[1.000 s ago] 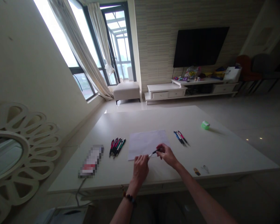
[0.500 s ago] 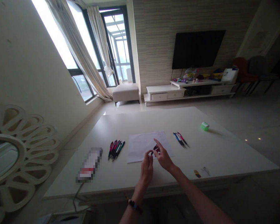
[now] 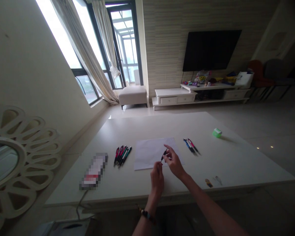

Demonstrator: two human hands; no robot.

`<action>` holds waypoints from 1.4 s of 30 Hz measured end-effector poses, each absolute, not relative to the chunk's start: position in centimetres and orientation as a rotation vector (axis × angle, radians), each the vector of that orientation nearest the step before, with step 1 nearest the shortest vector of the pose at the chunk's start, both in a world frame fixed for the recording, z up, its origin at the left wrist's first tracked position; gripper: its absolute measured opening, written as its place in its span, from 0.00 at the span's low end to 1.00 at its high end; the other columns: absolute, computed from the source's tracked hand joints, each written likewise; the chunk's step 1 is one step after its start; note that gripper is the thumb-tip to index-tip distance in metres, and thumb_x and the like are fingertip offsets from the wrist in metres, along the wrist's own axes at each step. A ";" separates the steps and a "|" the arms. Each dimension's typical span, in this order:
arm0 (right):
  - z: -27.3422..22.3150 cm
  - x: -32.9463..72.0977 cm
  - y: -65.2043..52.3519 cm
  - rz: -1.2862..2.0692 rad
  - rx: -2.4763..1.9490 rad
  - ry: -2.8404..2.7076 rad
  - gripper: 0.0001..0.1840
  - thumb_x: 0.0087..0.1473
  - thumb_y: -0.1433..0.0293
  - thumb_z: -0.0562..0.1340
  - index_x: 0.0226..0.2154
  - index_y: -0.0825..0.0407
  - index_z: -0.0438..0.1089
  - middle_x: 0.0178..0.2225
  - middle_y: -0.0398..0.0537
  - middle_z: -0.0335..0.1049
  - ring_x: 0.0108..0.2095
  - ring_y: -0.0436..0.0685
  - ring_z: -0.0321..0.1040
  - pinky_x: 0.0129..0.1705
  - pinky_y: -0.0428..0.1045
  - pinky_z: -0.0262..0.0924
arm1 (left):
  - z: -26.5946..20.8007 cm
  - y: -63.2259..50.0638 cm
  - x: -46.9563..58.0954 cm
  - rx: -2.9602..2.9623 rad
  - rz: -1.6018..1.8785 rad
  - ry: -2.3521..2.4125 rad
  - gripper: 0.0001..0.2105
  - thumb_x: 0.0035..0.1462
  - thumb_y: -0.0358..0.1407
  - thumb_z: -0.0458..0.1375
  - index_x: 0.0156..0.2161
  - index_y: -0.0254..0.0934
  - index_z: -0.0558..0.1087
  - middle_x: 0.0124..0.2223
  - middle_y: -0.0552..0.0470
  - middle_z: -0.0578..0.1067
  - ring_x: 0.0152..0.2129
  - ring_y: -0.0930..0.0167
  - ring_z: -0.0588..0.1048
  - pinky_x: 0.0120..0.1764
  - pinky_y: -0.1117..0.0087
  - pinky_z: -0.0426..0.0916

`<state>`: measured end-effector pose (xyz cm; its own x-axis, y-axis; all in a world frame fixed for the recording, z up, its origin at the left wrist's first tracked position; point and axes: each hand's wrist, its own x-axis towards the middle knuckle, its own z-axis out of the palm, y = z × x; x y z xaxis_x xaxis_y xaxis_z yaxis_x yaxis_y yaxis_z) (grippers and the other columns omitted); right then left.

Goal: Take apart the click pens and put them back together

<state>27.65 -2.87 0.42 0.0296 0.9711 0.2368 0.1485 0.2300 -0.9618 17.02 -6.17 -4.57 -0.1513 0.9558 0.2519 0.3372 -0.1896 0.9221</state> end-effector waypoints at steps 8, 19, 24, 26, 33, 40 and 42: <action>1.8 29.9 -0.4 0.918 -1.118 -1.130 0.33 0.50 0.64 0.54 0.59 0.49 0.49 0.32 0.44 0.61 0.22 0.47 0.57 0.19 0.42 0.52 | -4.9 -6.2 16.9 1.540 1.384 1.550 0.14 0.59 0.44 0.44 0.36 0.38 0.67 0.26 0.54 0.69 0.21 0.74 0.65 0.26 0.75 0.57; -3.3 31.3 0.8 0.656 -1.690 -1.827 0.26 0.44 0.73 0.59 0.49 0.50 0.66 0.30 0.49 0.72 0.32 0.56 0.67 0.37 0.48 0.56 | -4.5 -6.0 16.9 1.487 1.418 1.598 0.14 0.59 0.45 0.43 0.35 0.39 0.66 0.26 0.54 0.70 0.21 0.74 0.66 0.26 0.75 0.57; -2.2 30.3 -0.3 0.735 -1.525 -1.649 0.17 0.50 0.60 0.58 0.38 0.54 0.72 0.28 0.51 0.72 0.29 0.57 0.67 0.33 0.49 0.58 | -4.5 -5.9 16.9 1.502 1.393 1.593 0.14 0.59 0.45 0.43 0.34 0.39 0.65 0.26 0.55 0.69 0.21 0.74 0.65 0.27 0.75 0.57; -1.7 29.2 -1.0 0.885 -1.354 -1.574 0.21 0.51 0.55 0.56 0.32 0.55 0.73 0.26 0.50 0.72 0.28 0.56 0.67 0.31 0.48 0.59 | -4.5 -5.8 16.9 1.510 1.394 1.575 0.14 0.59 0.45 0.43 0.34 0.39 0.65 0.26 0.55 0.69 0.21 0.74 0.65 0.27 0.74 0.57; -0.9 27.4 -0.5 0.958 -1.292 -1.407 0.22 0.50 0.53 0.56 0.27 0.55 0.71 0.23 0.49 0.71 0.22 0.52 0.64 0.24 0.46 0.57 | -4.4 -5.9 16.9 1.533 1.355 1.544 0.14 0.60 0.44 0.42 0.35 0.38 0.65 0.27 0.55 0.68 0.22 0.74 0.64 0.28 0.74 0.57; -1.5 33.8 2.7 0.794 -1.811 -1.652 0.12 0.45 0.64 0.60 0.21 0.57 0.72 0.22 0.50 0.72 0.25 0.53 0.67 0.26 0.44 0.54 | -4.7 -5.8 16.9 1.507 1.358 1.591 0.14 0.59 0.44 0.43 0.33 0.38 0.65 0.24 0.57 0.64 0.20 0.76 0.61 0.26 0.75 0.53; -2.0 34.8 2.5 0.828 -1.835 -1.684 0.11 0.42 0.65 0.63 0.17 0.56 0.71 0.18 0.49 0.70 0.23 0.53 0.66 0.25 0.44 0.52 | -4.7 -5.8 17.0 1.504 1.359 1.587 0.14 0.59 0.44 0.43 0.33 0.38 0.65 0.24 0.58 0.64 0.20 0.76 0.61 0.26 0.75 0.53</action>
